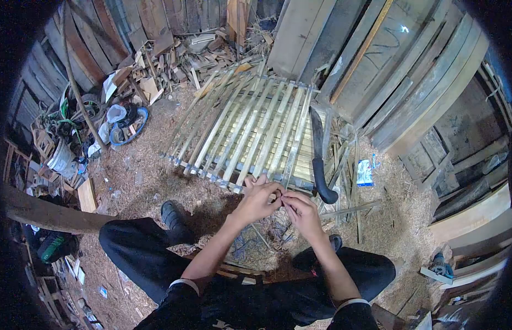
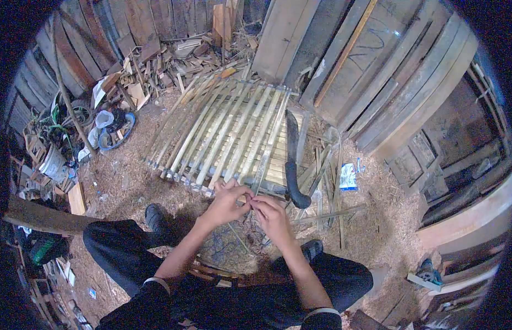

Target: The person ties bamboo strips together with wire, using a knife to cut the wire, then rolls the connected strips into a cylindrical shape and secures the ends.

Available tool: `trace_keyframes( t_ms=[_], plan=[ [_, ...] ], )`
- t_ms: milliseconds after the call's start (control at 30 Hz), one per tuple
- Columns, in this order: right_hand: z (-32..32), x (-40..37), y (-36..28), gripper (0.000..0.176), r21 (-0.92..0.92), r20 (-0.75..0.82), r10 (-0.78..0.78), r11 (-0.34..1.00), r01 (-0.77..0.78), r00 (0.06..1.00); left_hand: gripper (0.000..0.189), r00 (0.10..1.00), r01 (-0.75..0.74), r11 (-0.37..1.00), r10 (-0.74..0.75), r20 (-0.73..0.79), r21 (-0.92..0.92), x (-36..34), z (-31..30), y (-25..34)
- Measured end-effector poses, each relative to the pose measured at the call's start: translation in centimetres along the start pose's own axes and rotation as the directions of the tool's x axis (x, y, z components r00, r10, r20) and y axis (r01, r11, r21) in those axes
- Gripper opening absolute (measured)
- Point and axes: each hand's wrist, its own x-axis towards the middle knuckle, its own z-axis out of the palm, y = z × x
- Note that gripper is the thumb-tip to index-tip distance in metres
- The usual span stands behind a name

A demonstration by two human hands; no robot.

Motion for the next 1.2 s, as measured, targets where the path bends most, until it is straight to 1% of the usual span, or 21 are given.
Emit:
trace_keyframes(
  t_ms=[33,67,133,200,233,267,333,433,567,633,733,800,833,900,967,1033,1067,1133,1200],
  plan=[
    [0.1,0.0,-0.2,0.022,0.001,0.0,-0.001,1.0,0.001,1.0,0.021,1.0,-0.025,0.998,0.026,-0.017,0.052,0.0,0.1,0.1],
    [0.1,0.0,-0.3,0.022,0.02,-0.02,-0.003,1.0,0.003,1.0,0.021,1.0,-0.025,0.998,0.026,-0.018,0.053,-0.1,0.3,0.0],
    [0.0,-0.1,-0.6,0.022,0.038,-0.042,-0.003,0.999,0.004,0.999,0.018,0.99,-0.13,0.982,0.137,-0.046,0.139,-0.2,0.7,-0.1],
    [-0.1,-0.3,-0.6,0.022,0.093,-0.039,0.052,0.994,-0.048,0.998,0.019,0.988,-0.136,0.978,0.146,-0.055,0.16,-0.4,1.0,-0.2],
    [-0.1,-0.3,-0.4,0.022,0.094,-0.04,0.053,0.994,-0.049,0.998,0.021,0.986,-0.139,0.973,0.154,-0.067,0.181,-0.5,1.0,-0.1],
    [-0.2,-0.4,-0.1,0.022,0.115,-0.028,0.059,0.992,-0.055,0.998,0.021,0.986,-0.139,0.973,0.153,-0.067,0.182,-0.7,1.0,-0.2],
    [-0.4,-0.4,0.1,0.023,0.136,-0.017,0.064,0.989,-0.061,0.998,0.024,0.991,-0.097,0.991,0.104,-0.081,0.093,-0.8,1.2,-0.4],
    [-0.5,-0.3,0.2,0.023,0.132,-0.003,0.038,0.99,-0.038,0.999,0.023,0.995,-0.078,0.992,0.083,-0.054,0.099,-0.6,1.2,-0.5],
    [-0.3,-0.5,0.7,0.022,0.144,-0.013,0.013,0.99,-0.011,1.0,0.023,0.995,-0.072,0.995,0.077,-0.06,0.074,-0.4,0.7,-0.5],
    [-0.3,-0.5,0.6,0.022,0.147,-0.01,0.014,0.989,-0.012,1.0,0.02,0.992,-0.112,0.982,0.12,-0.042,0.153,-0.4,0.4,-0.7],
    [-0.4,-0.4,0.4,0.021,0.146,-0.019,0.008,0.989,-0.005,1.0,0.017,0.992,-0.118,0.984,0.124,-0.034,0.134,-0.3,0.0,-0.9],
    [-0.4,-0.5,0.6,0.02,0.23,0.004,0.109,0.967,-0.107,0.994,0.016,0.991,-0.127,0.978,0.13,-0.006,0.167,-0.4,-0.9,-1.3],
    [-0.3,-0.5,0.6,0.02,0.231,0.004,0.108,0.967,-0.106,0.994,0.015,0.991,-0.136,0.97,0.135,0.019,0.2,-0.4,-1.3,-1.3],
    [-0.2,-0.4,0.6,0.017,0.205,-0.027,0.081,0.976,-0.074,0.996,0.014,0.989,-0.145,0.967,0.146,0.01,0.212,-0.4,-1.3,-1.2],
    [0.0,-0.4,1.0,0.017,0.203,-0.025,0.077,0.977,-0.071,0.997,0.013,0.987,-0.155,0.962,0.158,0.001,0.223,-0.3,-1.2,-1.1],
    [-0.1,-0.3,0.6,0.017,0.198,-0.023,0.074,0.978,-0.068,0.997,0.013,0.979,-0.189,0.976,0.196,-0.06,0.106,-0.3,-0.6,-0.8],
    [-0.2,-0.4,0.4,0.017,0.231,0.007,0.097,0.968,-0.096,0.995,0.013,0.978,-0.19,0.976,0.197,-0.062,0.105,-0.3,-0.5,-0.8],
    [-0.2,-0.4,0.1,0.016,0.262,0.038,0.119,0.957,-0.125,0.992,0.016,0.992,-0.11,0.994,0.112,-0.06,0.027,-0.3,0.0,-0.9],
    [0.1,-0.6,0.1,0.017,0.24,0.011,0.109,0.965,-0.108,0.994,0.017,0.992,-0.098,0.995,0.099,-0.073,0.018,-0.3,0.5,-1.2]
  ],
)
